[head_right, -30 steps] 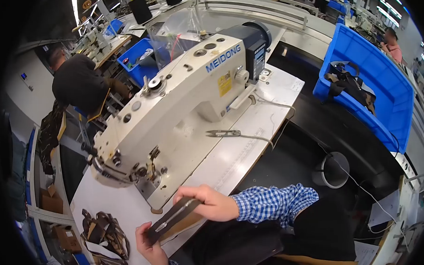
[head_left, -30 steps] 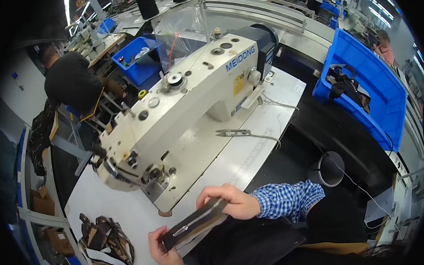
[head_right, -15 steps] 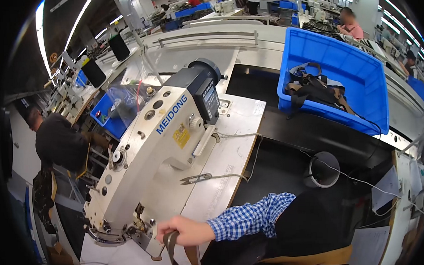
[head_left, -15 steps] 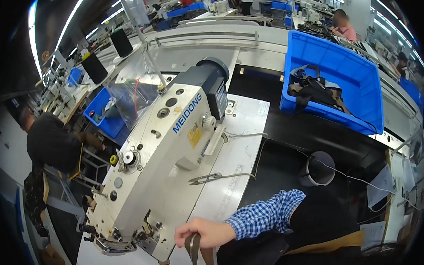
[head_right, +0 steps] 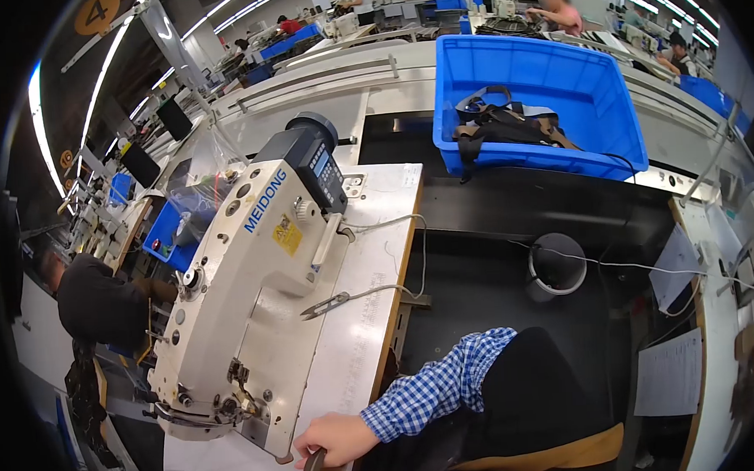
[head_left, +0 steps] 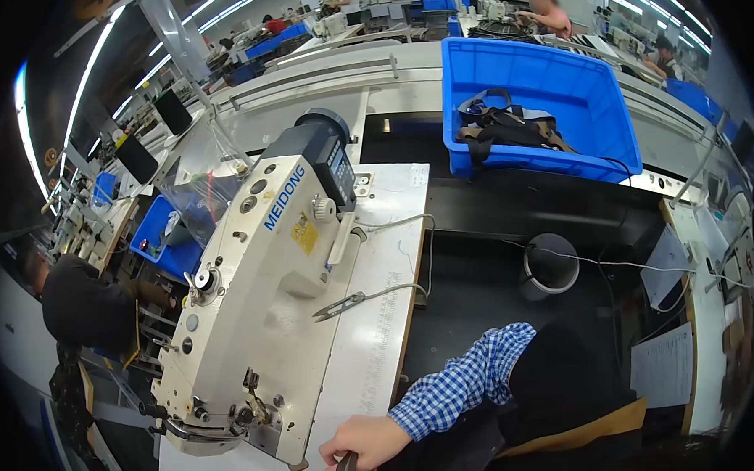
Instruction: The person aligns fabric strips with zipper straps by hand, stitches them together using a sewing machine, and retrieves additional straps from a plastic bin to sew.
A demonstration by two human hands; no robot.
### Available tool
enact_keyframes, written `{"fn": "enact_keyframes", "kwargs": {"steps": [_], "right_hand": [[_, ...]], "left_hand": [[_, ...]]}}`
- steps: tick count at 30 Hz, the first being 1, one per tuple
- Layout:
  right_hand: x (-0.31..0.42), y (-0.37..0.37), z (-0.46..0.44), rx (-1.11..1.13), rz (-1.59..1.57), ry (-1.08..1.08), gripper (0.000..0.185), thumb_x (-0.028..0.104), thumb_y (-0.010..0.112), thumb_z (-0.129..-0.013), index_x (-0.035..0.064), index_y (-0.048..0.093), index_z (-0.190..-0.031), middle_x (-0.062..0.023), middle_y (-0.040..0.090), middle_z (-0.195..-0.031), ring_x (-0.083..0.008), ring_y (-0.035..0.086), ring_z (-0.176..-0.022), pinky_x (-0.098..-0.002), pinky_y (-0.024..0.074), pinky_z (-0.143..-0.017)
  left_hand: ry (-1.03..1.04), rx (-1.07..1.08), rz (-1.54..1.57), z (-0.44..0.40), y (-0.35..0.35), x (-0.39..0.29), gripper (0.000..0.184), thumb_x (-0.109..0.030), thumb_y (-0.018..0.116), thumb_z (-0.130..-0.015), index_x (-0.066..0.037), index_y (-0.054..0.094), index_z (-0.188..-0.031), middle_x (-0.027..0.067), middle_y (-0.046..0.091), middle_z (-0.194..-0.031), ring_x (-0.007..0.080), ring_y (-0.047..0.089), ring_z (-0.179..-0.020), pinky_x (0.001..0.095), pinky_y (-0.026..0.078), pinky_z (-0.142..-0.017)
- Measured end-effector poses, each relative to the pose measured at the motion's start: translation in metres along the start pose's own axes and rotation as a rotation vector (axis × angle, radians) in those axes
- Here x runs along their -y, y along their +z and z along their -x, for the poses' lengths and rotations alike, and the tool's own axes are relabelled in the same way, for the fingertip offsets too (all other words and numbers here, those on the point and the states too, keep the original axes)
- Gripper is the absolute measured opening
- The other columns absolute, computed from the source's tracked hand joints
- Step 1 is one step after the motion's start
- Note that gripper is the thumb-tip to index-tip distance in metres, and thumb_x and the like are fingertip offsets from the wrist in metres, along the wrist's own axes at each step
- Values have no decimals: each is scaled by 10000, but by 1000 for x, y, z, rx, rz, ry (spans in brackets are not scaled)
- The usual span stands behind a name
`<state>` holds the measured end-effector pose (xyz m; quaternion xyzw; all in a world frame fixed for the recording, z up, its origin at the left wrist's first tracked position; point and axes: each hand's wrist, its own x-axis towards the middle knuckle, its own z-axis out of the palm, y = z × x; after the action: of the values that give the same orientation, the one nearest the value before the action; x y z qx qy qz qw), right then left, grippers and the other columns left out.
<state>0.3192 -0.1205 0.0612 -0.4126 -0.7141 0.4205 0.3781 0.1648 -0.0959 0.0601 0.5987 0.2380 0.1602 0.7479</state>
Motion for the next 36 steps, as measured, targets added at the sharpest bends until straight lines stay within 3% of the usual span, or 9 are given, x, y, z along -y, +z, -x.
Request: {"fn": "enact_keyframes", "kwargs": {"steps": [6, 10, 13, 16, 20, 24, 28, 31, 36], "right_hand": [[-28, 35, 10, 169, -247, 8, 484, 410, 488, -923, 6, 546, -663, -45, 460, -529, -124, 408, -513, -306, 356, -493], [-29, 26, -3, 104, -490, -56, 343, 299, 463, -948, -4, 575, -835, -6, 467, -629, -88, 441, -617, -270, 373, -559], [-20, -17, -15, 243, -1025, 218, 174, 124, 458, -898, -7, 572, -912, 2, 506, -690, -78, 454, -644, -239, 383, -583], [-2, -9, -20, 120, -603, -195, 134, 58, 476, -861, -11, 565, -934, 13, 501, -675, -59, 459, -644, -235, 387, -565], [-36, 32, -17, 490, -606, -99, 130, 117, 543, -872, -4, 575, -906, 32, 508, -626, -65, 442, -546, -226, 367, -497], [-54, 68, -3, 520, -651, 41, 236, 231, 551, -912, 4, 612, -930, -113, 647, -798, -242, 548, -682, -310, 453, -665], [-26, 26, -4, 585, -1020, 433, 127, 65, 534, -847, 40, 579, -963, 59, 352, -525, -34, 323, -440, -193, 232, -393], [-44, 8, -23, 298, -1351, 265, 214, 13, 452, -829, 22, 563, -1012, 70, 353, -528, -36, 312, -433, -206, 241, -397], [4, -48, -37, 240, -1046, 165, 199, 138, 588, -878, 39, 514, -1035, 70, 443, -585, -4, 302, -457, -187, 219, -420]], "left_hand": [[-20, 67, 28, 5, -3, 0, 370, -280, 442, -915, 24, 506, -1117, 163, 590, -1080, 287, 582, -930, 376, 470, -793], [-43, 67, 57, 14, -7, -1, 357, -258, 452, -911, 24, 503, -1124, 163, 594, -1075, 286, 580, -943, 376, 468, -799], [-62, 54, 84, 24, -11, -1, 349, -242, 460, -908, 24, 501, -1130, 164, 597, -1070, 284, 579, -953, 376, 467, -803], [-78, 39, 119, 33, -13, -2, 342, -226, 468, -905, 24, 499, -1135, 164, 600, -1066, 283, 578, -963, 377, 466, -807], [-94, 33, 162, 46, -13, -1, 334, -205, 478, -900, 24, 496, -1143, 164, 604, -1060, 282, 577, -976, 377, 464, -813], [-109, 51, 216, 60, -12, -1, 329, -184, 489, -896, 25, 493, -1150, 165, 608, -1054, 280, 576, -989, 377, 462, -819], [-122, 98, 298, 74, -12, -6, 325, -162, 499, -892, 25, 490, -1158, 165, 612, -1048, 278, 575, -1002, 378, 461, -824], [-147, 157, 396, 89, -10, -11, 325, -146, 507, -888, 25, 488, -1163, 165, 615, -1043, 277, 574, -1012, 378, 459, -828], [-136, 188, 269, 98, -7, 7, 261, -109, 517, -879, 28, 533, -1100, 155, 621, -1034, 280, 580, -1009, 384, 457, -835]]}}
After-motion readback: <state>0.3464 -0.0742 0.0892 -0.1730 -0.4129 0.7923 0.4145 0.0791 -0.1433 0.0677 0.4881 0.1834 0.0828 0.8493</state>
